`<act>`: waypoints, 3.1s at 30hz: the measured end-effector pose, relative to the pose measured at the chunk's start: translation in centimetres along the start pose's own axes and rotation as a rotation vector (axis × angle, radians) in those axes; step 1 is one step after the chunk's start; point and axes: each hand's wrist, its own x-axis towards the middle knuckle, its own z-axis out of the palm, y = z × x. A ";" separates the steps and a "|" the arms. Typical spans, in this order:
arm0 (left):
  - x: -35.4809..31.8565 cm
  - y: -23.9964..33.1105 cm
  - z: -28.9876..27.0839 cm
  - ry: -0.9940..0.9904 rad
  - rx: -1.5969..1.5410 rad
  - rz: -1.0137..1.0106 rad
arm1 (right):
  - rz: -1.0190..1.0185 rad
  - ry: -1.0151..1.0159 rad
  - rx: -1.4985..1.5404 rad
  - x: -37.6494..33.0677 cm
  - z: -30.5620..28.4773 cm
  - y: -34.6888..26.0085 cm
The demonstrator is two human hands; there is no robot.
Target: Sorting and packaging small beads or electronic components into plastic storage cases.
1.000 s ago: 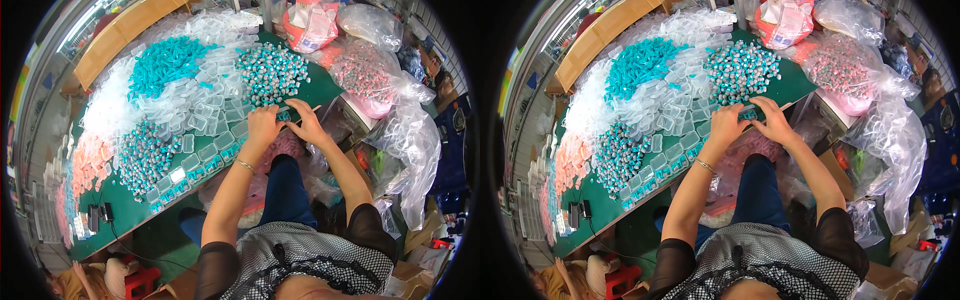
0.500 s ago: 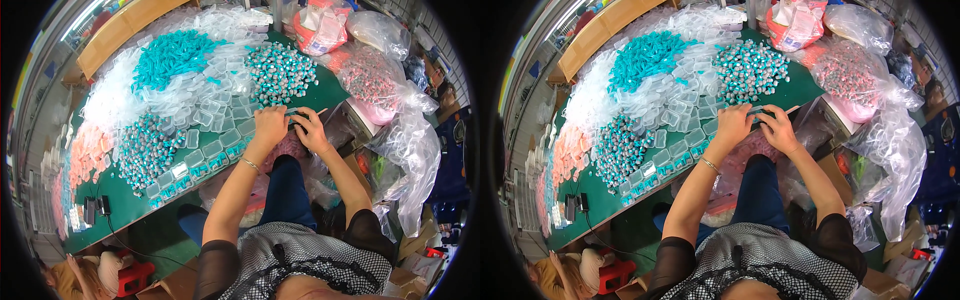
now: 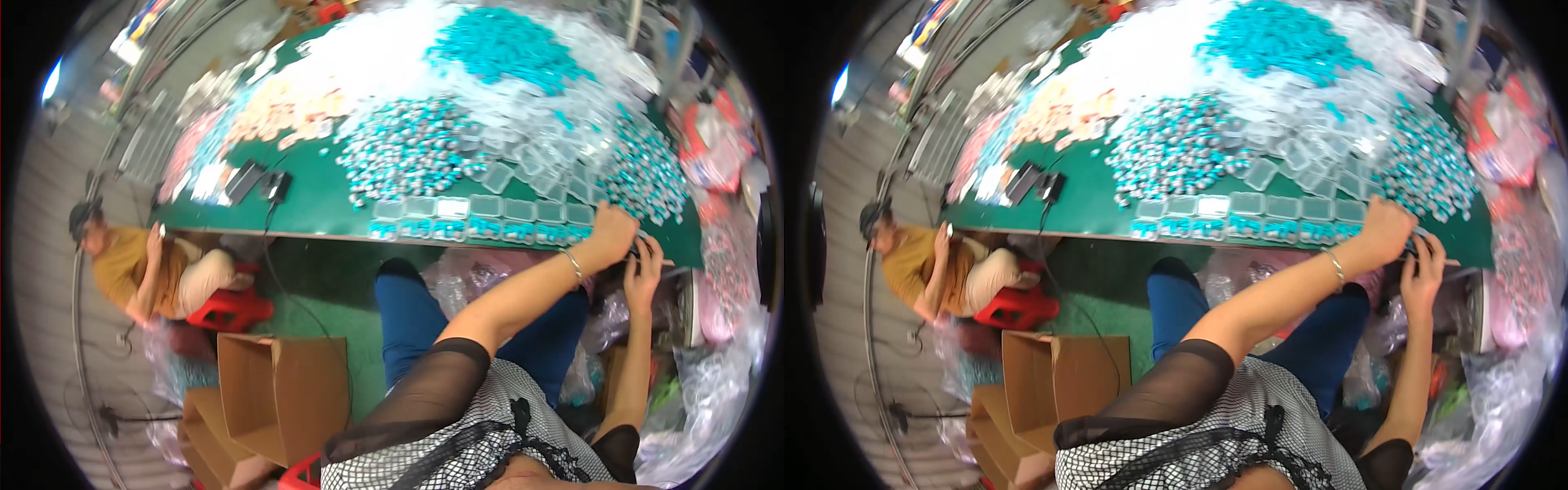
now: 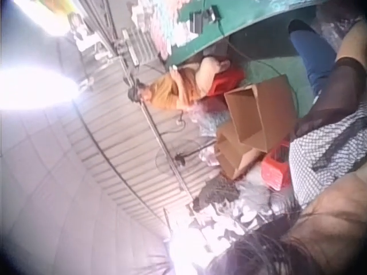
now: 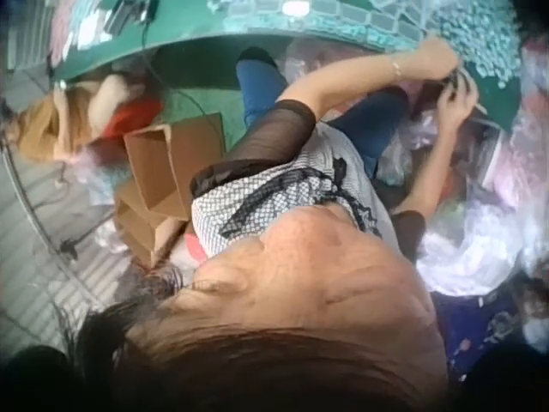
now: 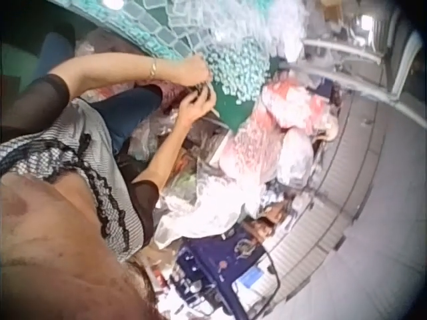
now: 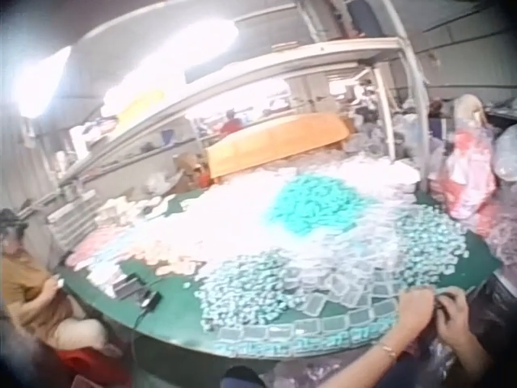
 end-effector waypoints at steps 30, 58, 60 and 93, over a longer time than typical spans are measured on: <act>-1.1 0.2 -0.3 0.151 -0.107 0.020 | -0.033 -0.042 0.006 -0.6 0.7 2.5; -2.3 -0.4 -1.5 0.244 -0.038 0.293 | 0.156 -0.134 0.161 0.5 -1.1 2.4; -2.8 -0.7 -2.1 0.308 -0.072 0.349 | 0.085 -0.139 0.130 1.1 -1.8 1.1; -13.9 -3.7 -15.5 0.200 -0.706 0.153 | 0.032 -0.160 0.650 2.3 -2.4 -15.3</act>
